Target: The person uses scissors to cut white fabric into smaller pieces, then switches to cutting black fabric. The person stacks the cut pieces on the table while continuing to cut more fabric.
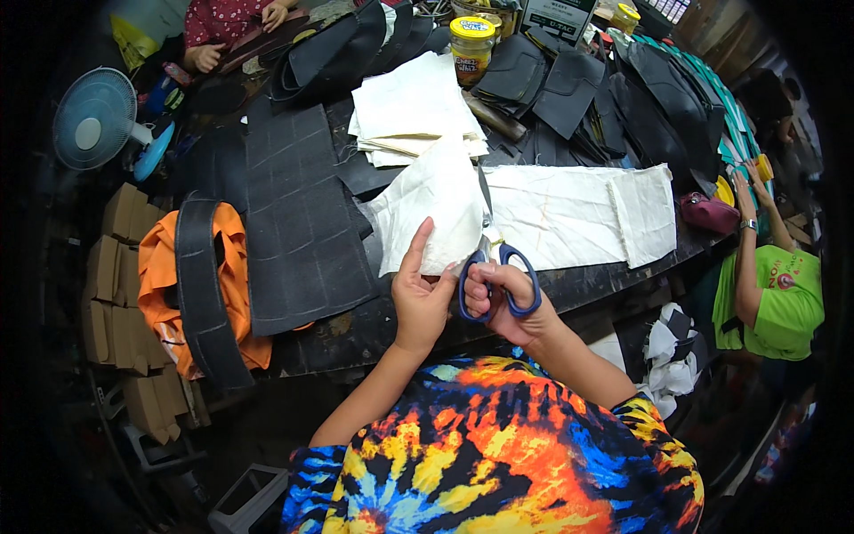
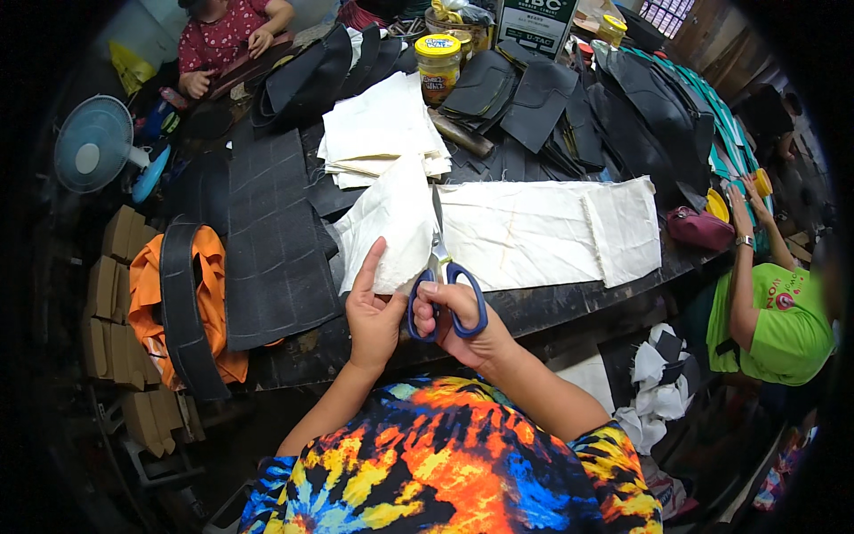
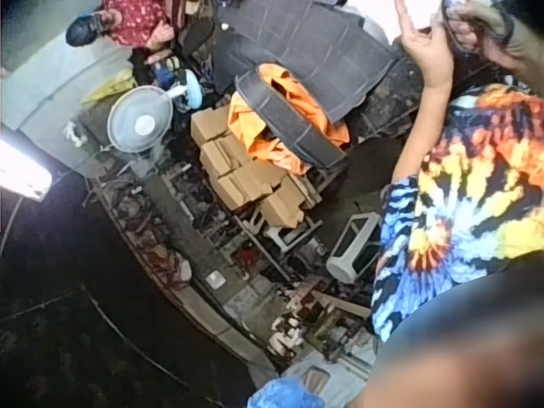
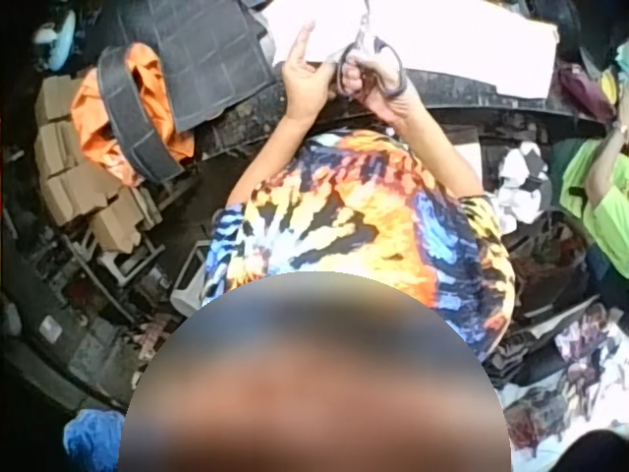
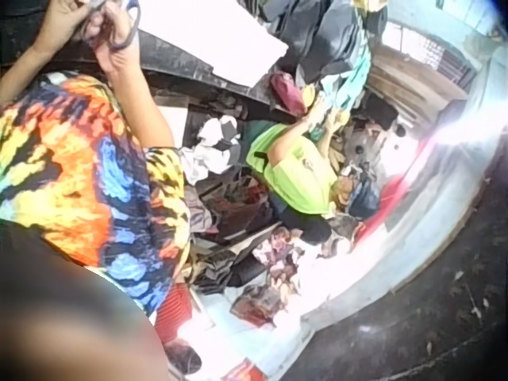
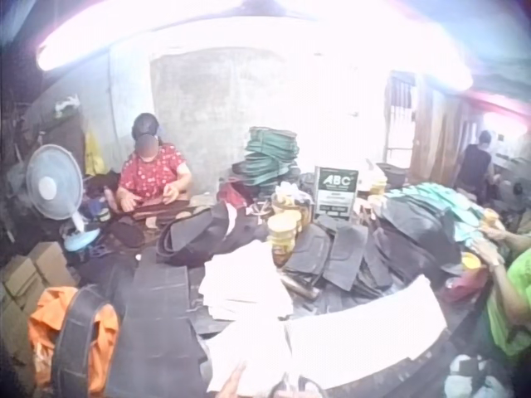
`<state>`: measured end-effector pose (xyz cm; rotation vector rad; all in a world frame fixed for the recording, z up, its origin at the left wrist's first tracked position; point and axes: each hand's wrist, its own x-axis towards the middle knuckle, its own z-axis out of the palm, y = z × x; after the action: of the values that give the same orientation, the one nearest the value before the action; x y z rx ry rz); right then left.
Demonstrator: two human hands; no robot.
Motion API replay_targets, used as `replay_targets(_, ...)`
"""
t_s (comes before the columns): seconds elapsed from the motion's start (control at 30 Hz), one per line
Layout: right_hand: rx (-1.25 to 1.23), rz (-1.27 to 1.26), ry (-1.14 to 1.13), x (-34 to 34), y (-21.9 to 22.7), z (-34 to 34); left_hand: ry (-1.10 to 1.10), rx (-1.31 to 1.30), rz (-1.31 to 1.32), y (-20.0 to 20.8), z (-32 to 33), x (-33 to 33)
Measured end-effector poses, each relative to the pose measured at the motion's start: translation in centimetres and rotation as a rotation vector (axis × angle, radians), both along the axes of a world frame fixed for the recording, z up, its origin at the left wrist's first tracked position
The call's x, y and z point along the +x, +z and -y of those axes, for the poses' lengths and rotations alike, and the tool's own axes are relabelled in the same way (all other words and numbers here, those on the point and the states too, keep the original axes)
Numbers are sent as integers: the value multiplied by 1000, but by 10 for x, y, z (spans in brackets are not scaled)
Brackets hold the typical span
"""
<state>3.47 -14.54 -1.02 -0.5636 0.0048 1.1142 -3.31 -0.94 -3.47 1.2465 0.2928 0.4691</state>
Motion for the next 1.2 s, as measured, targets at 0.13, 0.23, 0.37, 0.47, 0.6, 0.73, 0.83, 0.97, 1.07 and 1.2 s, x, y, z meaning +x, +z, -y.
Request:
replay_targets(0.13, -2, -42, -19, -3, -5, -2, 7, 31, 21, -6, 0, -7)
replay_targets(0.23, 255, -171, 52, 15, -3, -1, -104, 160, -98, -7, -4, -22)
replay_targets(0.37, -51, -31, -54, 7, -2, -5, -73, 152, -108, -11, -2, -30)
replay_targets(0.47, -46, 2, -46, 7, 0, -7, -69, 135, -93, -14, -1, -32)
replay_targets(0.6, 92, -186, -66, 22, 2, -7, -110, 203, -105, -7, 0, -35)
replay_targets(0.73, -48, 61, -52, 25, -2, -4, -117, 202, -148, 18, 0, -43)
replay_targets(0.83, -93, 22, -119, 35, -5, 10, 39, 338, -86, 47, -16, -30)
replay_targets(0.97, -81, 64, -141, 42, -7, 35, 195, 570, 207, 92, -77, 35)
replay_targets(1.07, -91, 42, -171, 37, -9, 51, 178, 441, 500, 114, -111, 111)
replay_targets(1.2, -164, 96, -205, 26, -11, 72, 158, 371, 390, 97, -118, 185)
